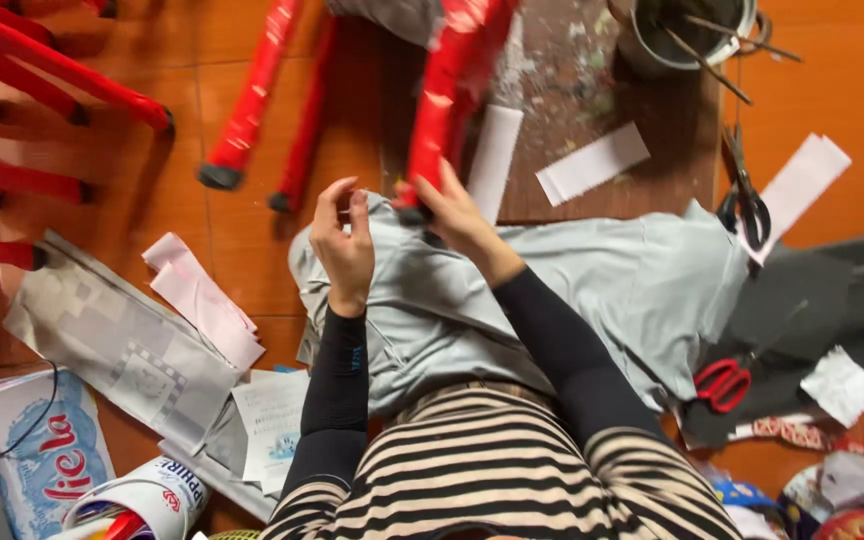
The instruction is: Applying red paper strips and adhesive to a horse-shaped figure.
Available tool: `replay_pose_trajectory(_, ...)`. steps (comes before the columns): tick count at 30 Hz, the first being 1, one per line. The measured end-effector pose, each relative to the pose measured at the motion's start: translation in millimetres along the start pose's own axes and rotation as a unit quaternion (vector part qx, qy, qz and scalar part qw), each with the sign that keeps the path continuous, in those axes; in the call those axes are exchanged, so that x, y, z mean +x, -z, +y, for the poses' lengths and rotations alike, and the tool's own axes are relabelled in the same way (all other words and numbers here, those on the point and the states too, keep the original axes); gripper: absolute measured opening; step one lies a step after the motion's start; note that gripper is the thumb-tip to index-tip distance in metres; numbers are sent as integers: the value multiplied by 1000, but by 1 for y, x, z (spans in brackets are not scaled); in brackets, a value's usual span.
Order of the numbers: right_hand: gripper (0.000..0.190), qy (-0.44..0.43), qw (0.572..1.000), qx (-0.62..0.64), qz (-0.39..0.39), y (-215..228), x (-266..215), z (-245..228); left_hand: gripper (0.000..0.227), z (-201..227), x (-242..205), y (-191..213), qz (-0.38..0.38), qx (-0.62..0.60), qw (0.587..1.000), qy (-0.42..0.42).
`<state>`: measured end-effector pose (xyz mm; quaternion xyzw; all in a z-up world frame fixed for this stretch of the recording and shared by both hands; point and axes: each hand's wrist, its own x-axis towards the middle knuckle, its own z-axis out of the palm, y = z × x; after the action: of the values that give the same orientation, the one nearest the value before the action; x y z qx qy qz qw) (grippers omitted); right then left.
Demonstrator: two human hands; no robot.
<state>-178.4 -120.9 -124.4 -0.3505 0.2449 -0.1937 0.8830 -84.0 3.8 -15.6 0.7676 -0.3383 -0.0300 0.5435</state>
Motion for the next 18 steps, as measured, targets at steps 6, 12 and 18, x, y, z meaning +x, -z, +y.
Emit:
replay_pose_trajectory(6,35,189,753,-630,26,81,10,-12,14,-15,-58,-26,-131,-11,991,-20)
replay_pose_trajectory(12,52,132,609,-715,317,181,-35,-9,15,-45,-64,-86,-290,-44,954,70)
replay_pose_trajectory(18,41,129,637,-680,339,191,-29,-2,24,-155,-57,-168,-422,-292,810,284)
